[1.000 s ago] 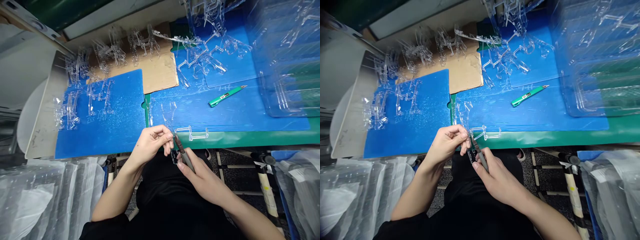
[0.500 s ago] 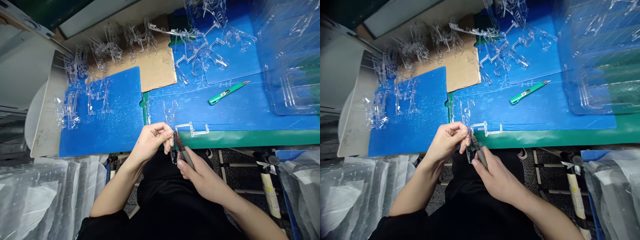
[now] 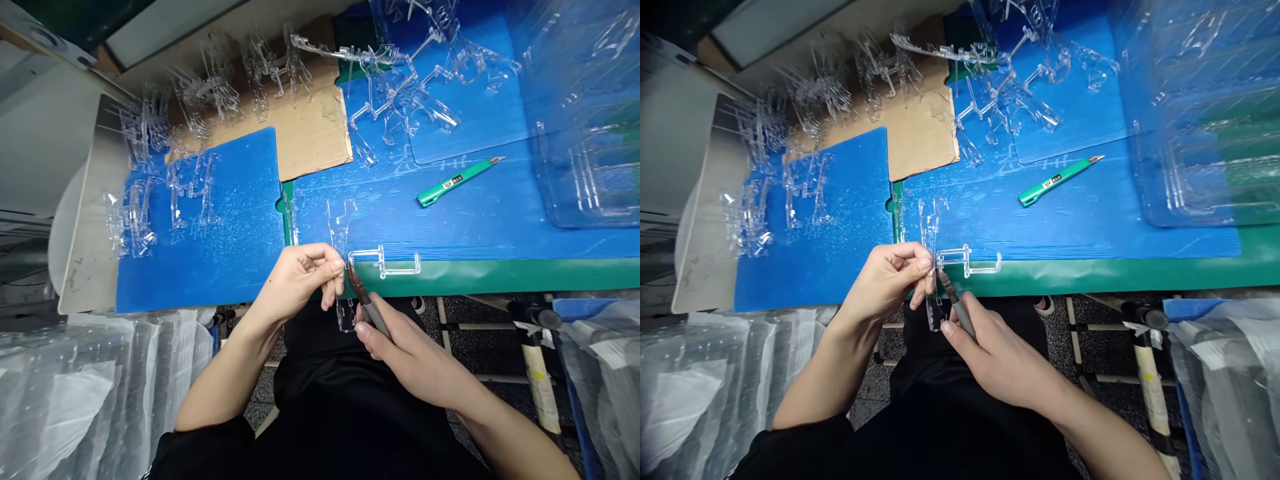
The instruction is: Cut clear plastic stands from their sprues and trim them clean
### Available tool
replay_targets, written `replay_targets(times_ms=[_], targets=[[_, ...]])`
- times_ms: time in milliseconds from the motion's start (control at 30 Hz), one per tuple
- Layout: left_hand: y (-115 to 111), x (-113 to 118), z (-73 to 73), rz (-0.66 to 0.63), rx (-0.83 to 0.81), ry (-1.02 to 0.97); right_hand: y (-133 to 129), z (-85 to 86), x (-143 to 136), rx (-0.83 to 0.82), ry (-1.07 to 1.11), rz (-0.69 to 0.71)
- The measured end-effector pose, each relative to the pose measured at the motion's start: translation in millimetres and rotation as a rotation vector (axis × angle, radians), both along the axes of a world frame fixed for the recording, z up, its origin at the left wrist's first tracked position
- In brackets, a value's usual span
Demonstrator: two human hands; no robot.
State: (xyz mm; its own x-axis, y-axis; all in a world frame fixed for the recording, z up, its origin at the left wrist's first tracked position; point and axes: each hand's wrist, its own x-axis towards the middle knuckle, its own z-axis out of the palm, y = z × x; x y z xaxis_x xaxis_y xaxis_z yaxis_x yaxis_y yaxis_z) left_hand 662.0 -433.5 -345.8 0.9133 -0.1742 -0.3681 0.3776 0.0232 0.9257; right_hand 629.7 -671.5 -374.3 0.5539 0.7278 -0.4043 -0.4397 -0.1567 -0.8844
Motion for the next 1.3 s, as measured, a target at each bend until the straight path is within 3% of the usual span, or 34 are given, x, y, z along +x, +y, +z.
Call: replay_targets(times_ms=[200, 400, 500, 600, 700, 833, 900, 1000, 1133, 1200, 1233, 1300], targets=[[-1, 0, -5.7, 0.058, 0.05, -0.003, 13, -3.2, -5, 0.097, 0.146, -0.102], [2, 15, -18.2, 0.053, 0.14, 0.022, 31, -23.2, 3, 0.193, 0.268, -0.191], [5, 35, -24.2, -0.008, 0.279, 0.01, 35, -29.7, 7, 0.239, 0.342, -0.219], [8, 53, -23.2, -0.014, 0.545, -0.03, 27, -29.4, 0, 0.245, 0.37, -0.223], [14, 57, -10.6, 0.0, 0.829, -0.167, 11, -27.6, -14, 0.228, 0.39, -0.246], [13, 49, 14.7, -0.077, 1.125, -0.438, -7, -27.8, -27, 0.251, 0.394, -0.346], [4, 45, 23.3, -0.217, 1.211, -0.524, -11, -28.3, -31, 0.278, 0.386, -0.407], [-20, 37, 26.9, -0.485, 1.365, -0.448, -13, -28.1, -38, 0.271, 0.356, -0.478], [-41, 29, 26.4, -0.633, 1.476, -0.474, -15, -28.3, -49, 0.141, 0.253, -0.544], [-30, 25, 36.8, -0.633, 1.463, -0.546, -18, -29.0, -49, 0.084, 0.203, -0.569], [-17, 21, 48.0, -0.574, 1.478, -0.566, -20, -28.3, -48, 0.061, 0.17, -0.572], [27, 7, 82.8, -0.289, 1.545, -0.577, -23, -22.6, -40, -0.017, 0.033, -0.548]])
